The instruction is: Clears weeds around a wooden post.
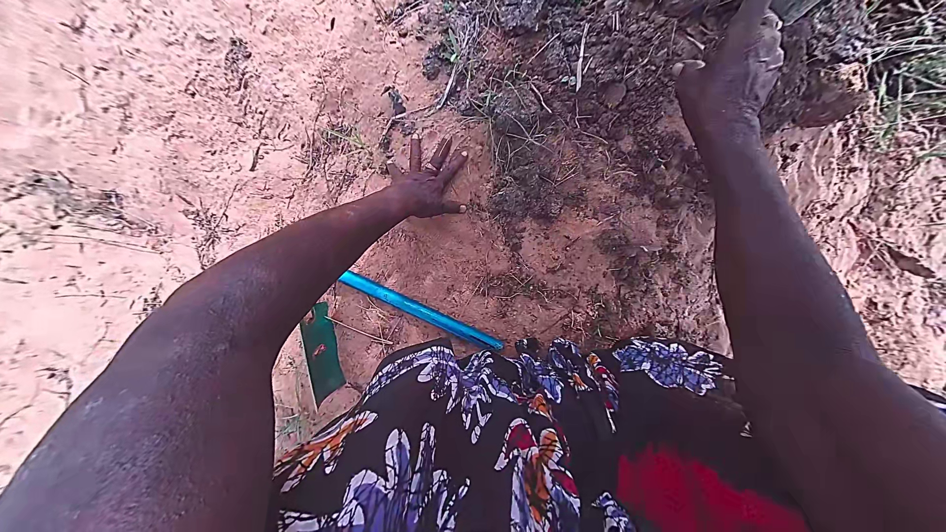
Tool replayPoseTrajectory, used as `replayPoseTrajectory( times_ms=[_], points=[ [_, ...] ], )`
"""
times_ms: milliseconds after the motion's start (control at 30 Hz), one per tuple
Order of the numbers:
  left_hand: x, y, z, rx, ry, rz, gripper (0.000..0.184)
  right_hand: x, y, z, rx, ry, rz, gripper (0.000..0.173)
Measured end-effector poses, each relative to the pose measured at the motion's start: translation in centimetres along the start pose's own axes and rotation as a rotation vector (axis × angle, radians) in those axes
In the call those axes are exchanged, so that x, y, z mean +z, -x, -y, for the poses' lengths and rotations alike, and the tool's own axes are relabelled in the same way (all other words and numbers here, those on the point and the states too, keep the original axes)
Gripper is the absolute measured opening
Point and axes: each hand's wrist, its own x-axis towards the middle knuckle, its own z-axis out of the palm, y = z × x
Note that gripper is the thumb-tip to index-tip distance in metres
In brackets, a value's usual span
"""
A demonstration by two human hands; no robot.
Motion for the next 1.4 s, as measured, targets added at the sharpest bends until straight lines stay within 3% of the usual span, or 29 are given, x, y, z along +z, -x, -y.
replayPoseTrajectory(
  times_ms=[100, 167, 200, 300, 367, 467, 733, 833, 967, 1167, 1267, 1400],
  points=[
    [1.7, -3.9, 1.5, -0.054, -0.060, 0.026, 0.103, 3.7, 1.4, 0.0, -0.378, -0.180, 0.085, 0.036],
    [1.5, -4.0, 1.5, -0.059, -0.058, 0.039, 0.103, 7.8, 2.4, 1.2, -0.607, -0.272, 0.205, 0.026],
    [1.4, -3.8, 1.4, -0.061, -0.051, 0.045, 0.103, 9.3, 3.1, 2.2, -0.638, -0.235, 0.271, 0.026],
    [1.4, -3.8, 1.6, -0.063, -0.056, 0.051, 0.102, 12.6, 4.7, 4.7, -0.592, -0.026, 0.398, 0.032],
    [1.4, -3.8, 1.5, -0.070, -0.059, 0.060, 0.102, 13.9, 5.0, 5.1, -0.603, -0.007, 0.355, 0.028],
    [1.3, -3.8, 1.5, -0.072, -0.067, 0.066, 0.103, 14.6, 4.9, 4.9, -0.629, -0.223, 0.320, 0.024],
    [1.3, -3.8, 1.4, -0.070, -0.070, 0.070, 0.103, 13.9, 4.6, 4.0, -0.199, -0.509, 0.309, 0.037],
    [-0.1, -2.9, 0.3, -0.109, -0.073, 0.146, 0.100, 13.4, 5.0, 2.4, -0.148, -0.595, 0.220, 0.033],
    [1.4, -3.8, 1.4, -0.063, -0.066, 0.063, 0.104, 11.5, 7.1, -0.1, -0.204, -0.534, 0.050, 0.034],
    [1.7, -4.1, 1.5, -0.062, -0.068, 0.047, 0.103, 5.2, 7.4, -3.1, -0.002, -0.246, 0.176, 0.034],
    [0.3, -1.9, 0.3, -0.059, -0.054, 0.061, 0.098, 3.5, 6.6, -3.1, -0.048, -0.178, 0.103, 0.046],
    [1.7, -3.7, 1.6, -0.051, -0.044, 0.030, 0.103, 5.3, 4.7, -0.5, -0.286, -0.163, 0.137, 0.035]
  ],
)
